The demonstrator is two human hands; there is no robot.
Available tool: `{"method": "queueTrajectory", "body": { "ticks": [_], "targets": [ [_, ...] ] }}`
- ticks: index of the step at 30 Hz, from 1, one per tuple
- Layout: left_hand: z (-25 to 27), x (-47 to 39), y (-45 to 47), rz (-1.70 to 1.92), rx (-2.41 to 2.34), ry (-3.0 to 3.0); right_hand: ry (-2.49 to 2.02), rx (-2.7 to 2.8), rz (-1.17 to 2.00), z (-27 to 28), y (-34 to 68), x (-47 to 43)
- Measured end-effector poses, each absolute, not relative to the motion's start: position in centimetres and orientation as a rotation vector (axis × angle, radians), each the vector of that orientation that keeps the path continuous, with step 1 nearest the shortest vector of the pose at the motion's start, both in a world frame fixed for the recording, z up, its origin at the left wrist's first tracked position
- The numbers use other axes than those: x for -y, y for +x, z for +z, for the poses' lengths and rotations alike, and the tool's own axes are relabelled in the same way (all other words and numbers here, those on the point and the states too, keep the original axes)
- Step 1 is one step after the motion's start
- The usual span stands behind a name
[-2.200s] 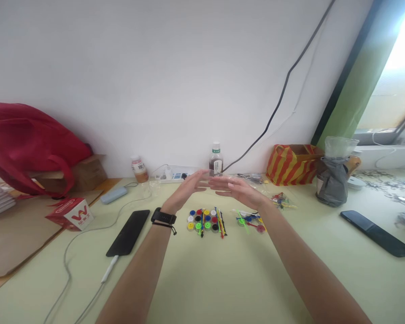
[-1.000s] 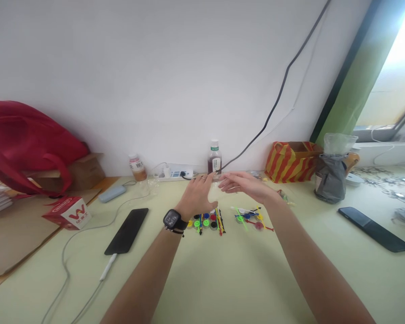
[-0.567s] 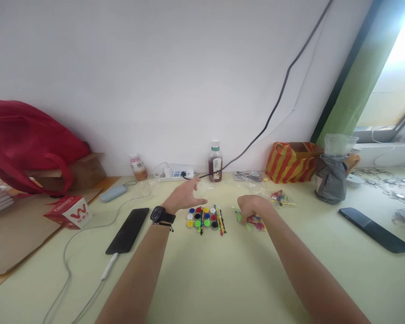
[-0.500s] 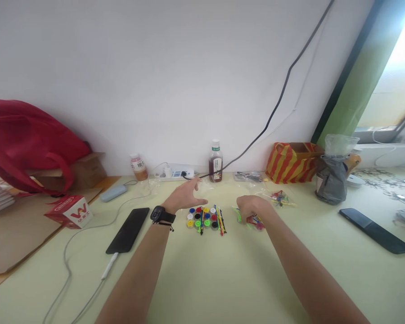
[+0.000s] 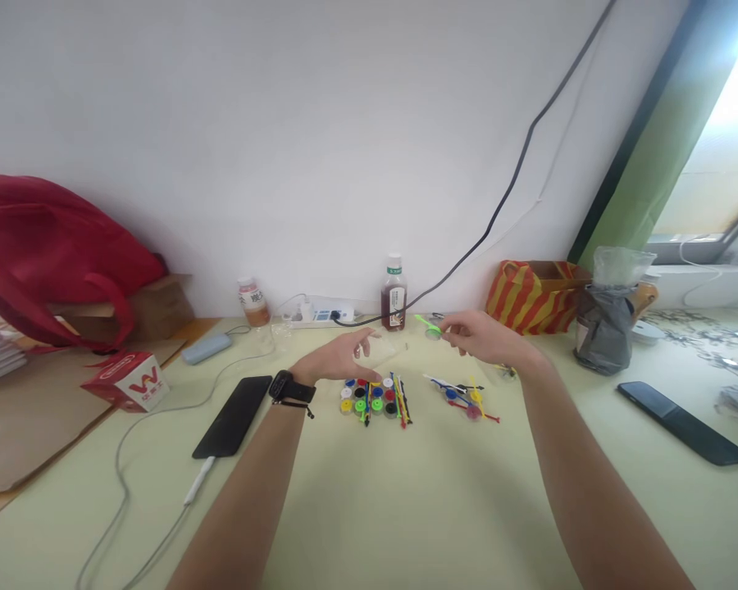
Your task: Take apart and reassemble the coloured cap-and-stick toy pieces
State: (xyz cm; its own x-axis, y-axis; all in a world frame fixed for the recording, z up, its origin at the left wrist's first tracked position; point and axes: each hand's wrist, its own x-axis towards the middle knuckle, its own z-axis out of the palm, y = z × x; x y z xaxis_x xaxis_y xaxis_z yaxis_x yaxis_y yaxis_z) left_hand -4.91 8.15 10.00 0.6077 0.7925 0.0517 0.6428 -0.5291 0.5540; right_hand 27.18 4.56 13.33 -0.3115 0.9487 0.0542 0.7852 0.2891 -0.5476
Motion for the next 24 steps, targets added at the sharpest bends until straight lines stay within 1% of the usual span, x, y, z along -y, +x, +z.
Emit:
{"method": "queueTrajectory", "body": {
  "ticks": [5,14,20,24],
  "targets": [
    [10.9,-7.3,-4.1,0.4,-1.042,2.343,-1.42,2.157,0.435,14.0,26.6,-4.0],
    [11.5,-6.2,-2.3,0.459,-0.857,2.225,-1.357,2.207,0.423,14.1,25.1,-3.3],
    [11.1,-5.8,-1.6,0.507,-0.661,1.941,-1.297,2.08,0.331,14.2,23.3,-3.3],
    [10.9,-6.0,-2.2,0.601,-0.638,1.858,-1.31,2.045,0.386,13.4,24.5,-4.6]
  ]
}}
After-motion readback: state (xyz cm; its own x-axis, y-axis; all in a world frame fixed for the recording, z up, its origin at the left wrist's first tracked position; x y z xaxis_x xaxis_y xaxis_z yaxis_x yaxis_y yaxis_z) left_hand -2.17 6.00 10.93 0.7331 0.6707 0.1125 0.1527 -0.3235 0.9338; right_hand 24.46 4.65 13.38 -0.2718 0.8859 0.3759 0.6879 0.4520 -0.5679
